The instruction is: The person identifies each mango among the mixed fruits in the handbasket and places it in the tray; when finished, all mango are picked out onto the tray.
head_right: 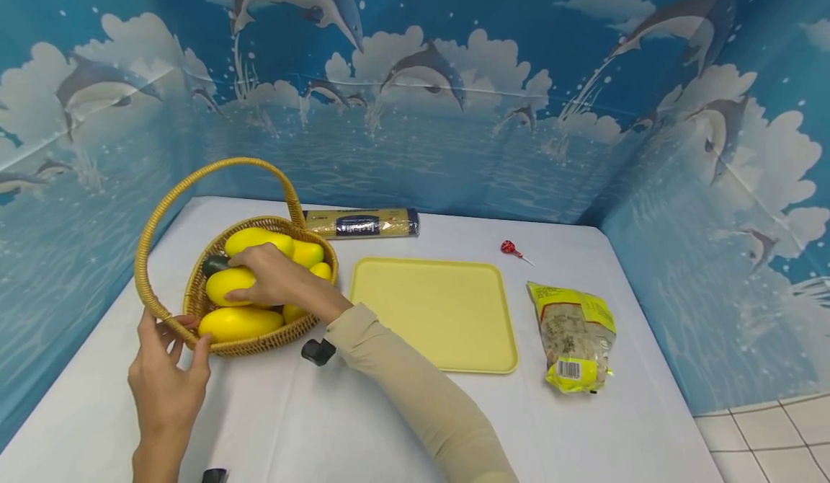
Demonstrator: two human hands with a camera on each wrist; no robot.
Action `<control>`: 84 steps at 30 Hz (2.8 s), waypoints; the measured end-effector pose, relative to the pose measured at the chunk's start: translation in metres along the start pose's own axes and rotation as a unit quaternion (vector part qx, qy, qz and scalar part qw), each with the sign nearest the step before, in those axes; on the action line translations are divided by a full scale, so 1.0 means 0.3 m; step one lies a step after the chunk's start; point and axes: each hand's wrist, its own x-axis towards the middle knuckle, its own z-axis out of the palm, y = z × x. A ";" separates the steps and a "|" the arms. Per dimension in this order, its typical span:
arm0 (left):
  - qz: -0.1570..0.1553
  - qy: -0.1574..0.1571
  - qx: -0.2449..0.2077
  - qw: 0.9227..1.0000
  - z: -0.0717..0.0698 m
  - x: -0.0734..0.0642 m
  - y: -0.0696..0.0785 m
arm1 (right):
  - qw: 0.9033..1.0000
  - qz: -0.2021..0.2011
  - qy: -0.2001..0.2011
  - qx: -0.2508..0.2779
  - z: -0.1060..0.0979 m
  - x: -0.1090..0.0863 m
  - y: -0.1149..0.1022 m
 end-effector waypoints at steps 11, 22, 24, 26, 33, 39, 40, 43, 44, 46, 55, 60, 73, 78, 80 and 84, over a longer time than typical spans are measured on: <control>0.000 0.001 -0.006 1.000 0.001 -0.002 0.000 | 1.000 -0.014 0.013 0.005 -0.019 -0.024 -0.005; 0.001 0.008 -0.006 1.000 0.003 -0.004 -0.002 | 0.997 -0.041 0.052 0.050 -0.109 -0.143 0.008; 0.002 0.011 -0.008 1.000 0.003 -0.006 -0.002 | 0.995 -0.042 0.066 0.062 -0.125 -0.176 0.009; 0.006 0.012 -0.010 1.000 0.004 -0.007 -0.003 | 0.993 -0.044 0.083 0.076 -0.144 -0.215 0.012; 0.015 0.012 -0.014 1.000 0.004 -0.009 -0.010 | 0.984 -0.046 0.133 0.114 -0.215 -0.349 0.058; 0.020 0.013 -0.016 1.000 0.000 -0.004 -0.012 | 0.977 -0.011 0.167 0.136 -0.255 -0.418 0.126; 0.022 0.014 -0.017 1.000 0.000 -0.004 -0.013 | 0.975 -0.006 0.170 0.143 -0.258 -0.427 0.141; 0.024 0.013 -0.017 0.999 0.000 -0.002 -0.014 | 0.970 0.009 0.179 0.166 -0.268 -0.452 0.184; 0.024 0.012 -0.017 0.999 0.000 -0.003 -0.015 | 0.968 0.013 0.182 0.175 -0.270 -0.460 0.199; 0.024 0.012 -0.015 1.000 0.000 -0.003 -0.016 | 0.965 0.022 0.186 0.184 -0.272 -0.474 0.227; 0.026 0.017 -0.019 0.999 -0.002 -0.004 -0.013 | 0.957 0.078 0.197 0.198 -0.245 -0.511 0.355; 0.024 0.015 -0.018 0.999 -0.002 -0.004 -0.015 | 0.956 0.120 0.196 0.185 -0.204 -0.524 0.426; 0.027 0.015 -0.016 0.999 -0.003 -0.003 -0.019 | 0.954 0.148 0.168 0.200 -0.114 -0.530 0.549; 0.029 0.017 -0.019 0.999 -0.002 -0.001 -0.019 | 0.953 0.145 0.165 0.207 -0.101 -0.524 0.570; 0.030 0.018 -0.019 0.999 -0.001 -0.001 -0.019 | 0.953 0.143 0.164 0.209 -0.099 -0.521 0.574; 0.027 0.017 -0.020 0.999 -0.001 -0.001 -0.018 | 0.953 0.143 0.159 0.215 -0.098 -0.517 0.577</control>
